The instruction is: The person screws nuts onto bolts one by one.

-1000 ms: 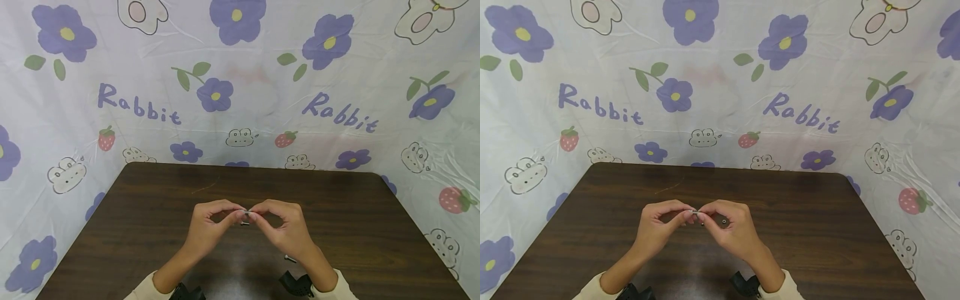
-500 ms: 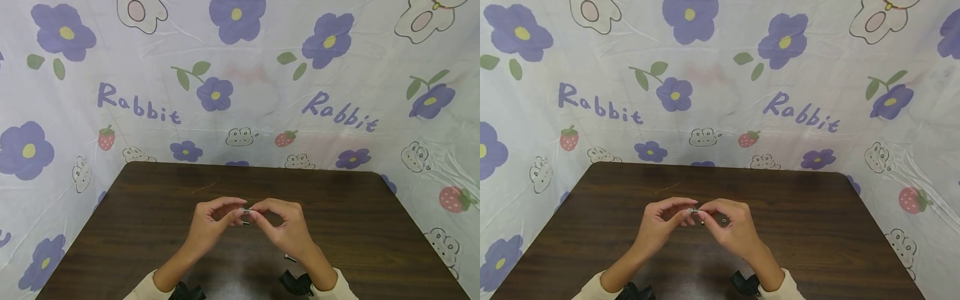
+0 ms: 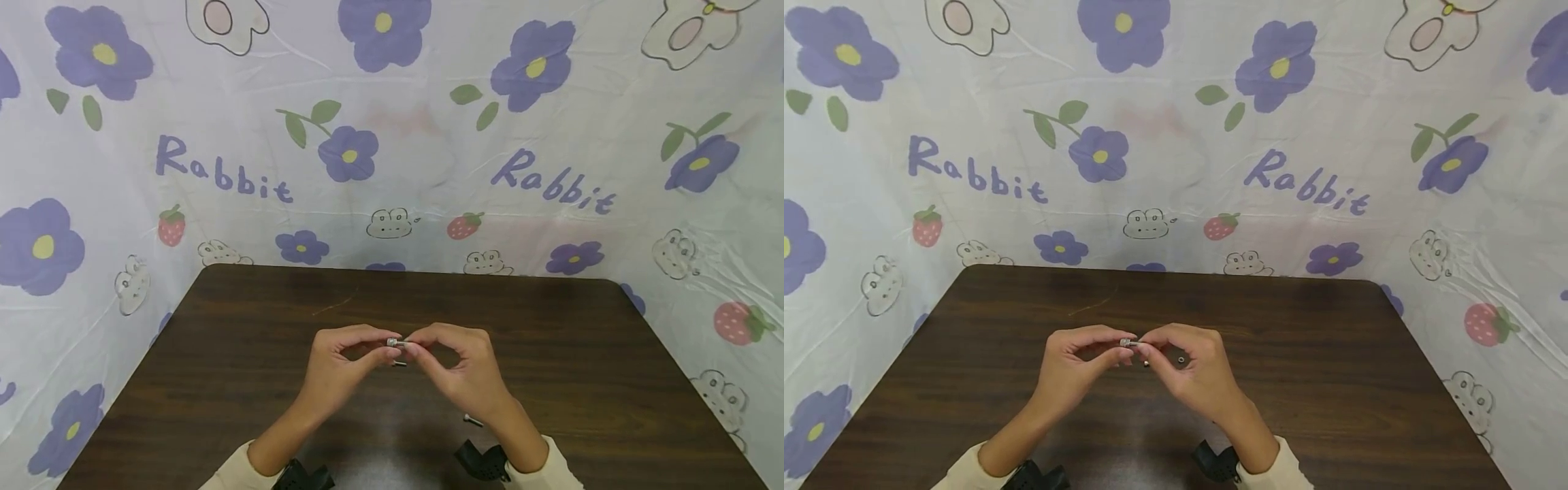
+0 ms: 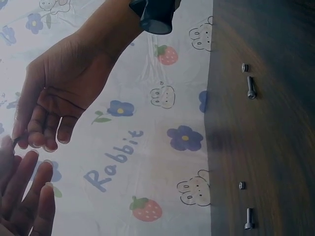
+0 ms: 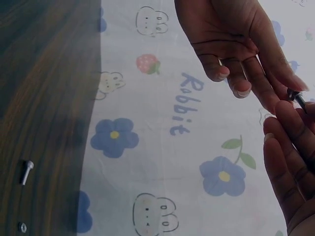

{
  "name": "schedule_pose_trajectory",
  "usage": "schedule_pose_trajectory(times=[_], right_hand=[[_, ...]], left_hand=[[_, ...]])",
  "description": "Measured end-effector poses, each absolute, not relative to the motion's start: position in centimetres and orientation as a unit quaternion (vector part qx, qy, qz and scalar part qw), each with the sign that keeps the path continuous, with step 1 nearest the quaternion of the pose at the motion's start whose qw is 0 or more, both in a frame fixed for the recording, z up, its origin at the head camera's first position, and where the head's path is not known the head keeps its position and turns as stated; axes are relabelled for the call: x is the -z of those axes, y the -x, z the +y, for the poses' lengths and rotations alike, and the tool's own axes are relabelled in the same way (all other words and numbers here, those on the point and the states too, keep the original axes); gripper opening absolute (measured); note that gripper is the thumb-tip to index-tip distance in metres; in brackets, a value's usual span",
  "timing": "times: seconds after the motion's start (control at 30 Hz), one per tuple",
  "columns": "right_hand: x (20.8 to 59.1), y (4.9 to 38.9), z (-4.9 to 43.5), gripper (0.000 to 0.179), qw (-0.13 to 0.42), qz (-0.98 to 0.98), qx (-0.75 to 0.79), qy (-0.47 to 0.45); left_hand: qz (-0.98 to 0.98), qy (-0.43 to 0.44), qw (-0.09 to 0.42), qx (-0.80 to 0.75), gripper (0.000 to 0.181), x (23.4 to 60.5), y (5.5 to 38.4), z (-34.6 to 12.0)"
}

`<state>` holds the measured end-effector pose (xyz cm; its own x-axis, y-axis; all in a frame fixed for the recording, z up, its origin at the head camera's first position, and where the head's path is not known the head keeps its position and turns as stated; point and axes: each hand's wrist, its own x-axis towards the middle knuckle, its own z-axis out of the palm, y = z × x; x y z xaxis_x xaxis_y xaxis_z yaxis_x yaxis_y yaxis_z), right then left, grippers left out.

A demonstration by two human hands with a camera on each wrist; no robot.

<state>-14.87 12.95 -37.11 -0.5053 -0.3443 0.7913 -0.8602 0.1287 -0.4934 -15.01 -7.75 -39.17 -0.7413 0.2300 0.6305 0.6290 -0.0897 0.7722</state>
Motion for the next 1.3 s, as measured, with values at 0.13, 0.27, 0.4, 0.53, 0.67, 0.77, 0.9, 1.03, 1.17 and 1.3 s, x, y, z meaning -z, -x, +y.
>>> schedule_pose_trajectory(times=[0.13,0.27,0.4,0.53,0.67,0.77,0.9,1.03,1.17,1.3], right_hand=[[37.2,15.2,12.7,0.008,0.253,-0.714,-0.501,-0.419],[37.3,15.5,12.5,0.01,0.237,-0.727,-0.492,-0.415],[37.3,15.8,12.3,0.009,0.215,-0.742,-0.472,-0.425],[37.9,16.4,12.0,0.007,0.193,-0.742,-0.459,-0.45],[38.8,16.9,11.5,0.005,0.175,-0.748,-0.44,-0.465],[39.3,17.1,11.1,0.004,0.159,-0.767,-0.419,-0.458],[39.7,17.2,10.3,0.003,0.141,-0.807,-0.372,-0.437],[40.3,17.2,9.2,0.004,0.121,-0.842,-0.316,-0.42],[41.5,17.0,8.3,0.006,0.098,-0.866,-0.264,-0.414],[42.9,17.0,7.4,0.004,0.075,-0.881,-0.229,-0.406]], left_hand=[[-0.658,0.324,0.168,0.659,0.016,39.0,15.4,-8.1],[-0.657,0.33,0.174,0.655,0.016,39.4,15.6,-8.7],[-0.665,0.33,0.168,0.648,0.016,40.0,15.7,-9.5],[-0.679,0.325,0.146,0.642,0.017,40.7,15.7,-10.4],[-0.697,0.321,0.125,0.629,0.017,41.4,15.8,-11.4],[-0.72,0.315,0.112,0.608,0.017,41.7,16.0,-12.2],[-0.759,0.306,0.099,0.566,0.015,42.1,16.3,-13.3],[-0.795,0.291,0.08,0.526,0.013,42.9,16.8,-14.2],[-0.82,0.284,0.038,0.495,0.012,44.3,17.2,-15.0],[-0.838,0.282,0.005,0.468,0.008,45.7,17.5,-15.5]])
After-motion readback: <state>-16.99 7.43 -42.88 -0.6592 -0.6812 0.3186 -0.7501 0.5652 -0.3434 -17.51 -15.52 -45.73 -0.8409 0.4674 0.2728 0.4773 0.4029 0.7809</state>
